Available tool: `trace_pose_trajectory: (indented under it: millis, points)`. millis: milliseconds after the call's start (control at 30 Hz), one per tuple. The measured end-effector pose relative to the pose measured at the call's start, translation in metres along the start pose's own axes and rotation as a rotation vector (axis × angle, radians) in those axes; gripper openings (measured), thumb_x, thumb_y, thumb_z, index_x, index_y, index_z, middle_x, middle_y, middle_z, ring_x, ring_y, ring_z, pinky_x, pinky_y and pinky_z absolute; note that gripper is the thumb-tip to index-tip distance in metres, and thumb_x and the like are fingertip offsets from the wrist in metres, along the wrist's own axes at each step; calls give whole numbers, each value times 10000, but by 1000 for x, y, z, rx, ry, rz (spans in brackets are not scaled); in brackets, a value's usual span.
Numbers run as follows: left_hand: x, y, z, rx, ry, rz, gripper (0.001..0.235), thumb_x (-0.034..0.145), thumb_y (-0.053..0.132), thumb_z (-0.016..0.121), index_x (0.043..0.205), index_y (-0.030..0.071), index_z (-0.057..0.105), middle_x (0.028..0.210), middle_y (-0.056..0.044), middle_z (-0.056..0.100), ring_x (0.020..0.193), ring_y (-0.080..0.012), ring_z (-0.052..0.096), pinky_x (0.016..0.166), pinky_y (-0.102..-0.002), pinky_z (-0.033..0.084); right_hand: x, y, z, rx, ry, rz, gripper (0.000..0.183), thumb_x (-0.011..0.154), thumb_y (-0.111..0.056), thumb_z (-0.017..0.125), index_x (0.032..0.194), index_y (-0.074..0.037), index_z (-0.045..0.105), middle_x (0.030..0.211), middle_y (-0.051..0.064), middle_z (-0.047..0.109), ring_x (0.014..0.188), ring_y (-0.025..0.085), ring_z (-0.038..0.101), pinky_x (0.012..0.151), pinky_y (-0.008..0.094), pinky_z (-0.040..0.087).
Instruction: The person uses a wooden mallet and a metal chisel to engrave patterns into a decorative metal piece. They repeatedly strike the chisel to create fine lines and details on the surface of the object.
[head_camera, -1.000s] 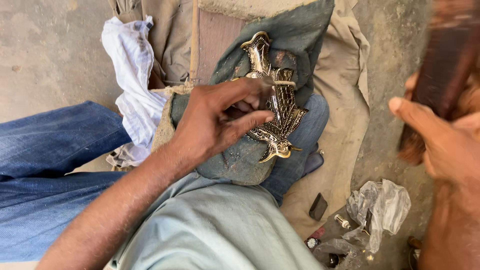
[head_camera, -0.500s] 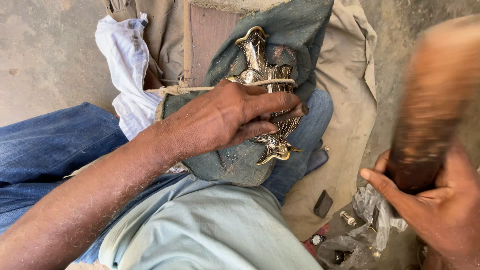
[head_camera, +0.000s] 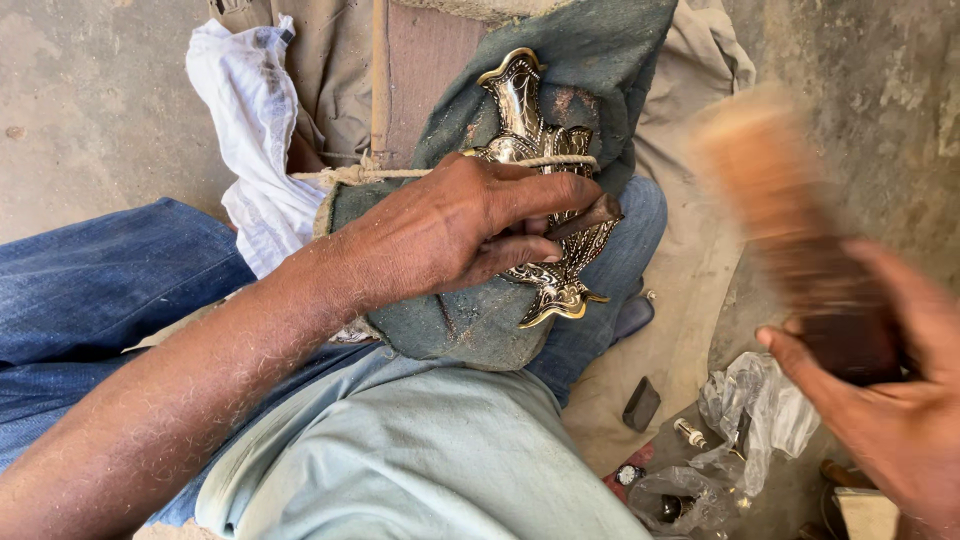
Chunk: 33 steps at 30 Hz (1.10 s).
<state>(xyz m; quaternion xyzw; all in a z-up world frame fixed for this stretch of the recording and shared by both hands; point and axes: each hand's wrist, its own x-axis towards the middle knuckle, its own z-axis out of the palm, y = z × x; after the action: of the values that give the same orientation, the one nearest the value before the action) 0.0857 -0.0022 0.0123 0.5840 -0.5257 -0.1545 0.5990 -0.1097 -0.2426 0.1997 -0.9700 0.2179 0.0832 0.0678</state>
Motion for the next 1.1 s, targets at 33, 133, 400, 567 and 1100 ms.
trace_pose_trajectory:
  millis: [33,133,400,567,1100]
  points:
    - [0,-1,0,-13,10,26,445,996,231,704,1387,88,545,1142,-143,738,994,-355,739,830,-470,589,-1,-1,1,-15,2,51,446,856,8,782,1266,66,617,889,184,710,739,238,726,674,370,619]
    - [1,-3,-1,-42,9,55,454,996,226,702,1397,94,534,1143,-134,748,987,-322,757,826,-456,596,-3,-8,4,18,-18,57,270,863,13,770,1099,69,653,887,183,708,729,247,723,675,369,607]
    - [9,-6,-8,-75,-103,8,468,959,178,735,1388,113,559,947,-120,744,797,-279,758,689,-450,569,0,-26,1,-108,-41,-164,538,746,68,785,1263,122,648,1072,262,711,896,289,733,778,376,622]
    - [10,-10,-9,-116,-141,15,456,963,196,749,1373,123,565,896,-96,733,778,-260,751,668,-449,545,-4,-33,6,-78,-6,-76,433,792,46,799,1202,91,668,1049,232,730,917,275,745,794,380,636]
    - [8,-4,-15,-60,-102,-90,530,914,188,751,1401,92,566,905,-102,762,858,-232,785,700,-419,592,-18,-10,21,296,99,14,282,931,56,766,1150,49,589,969,133,699,849,164,726,815,326,635]
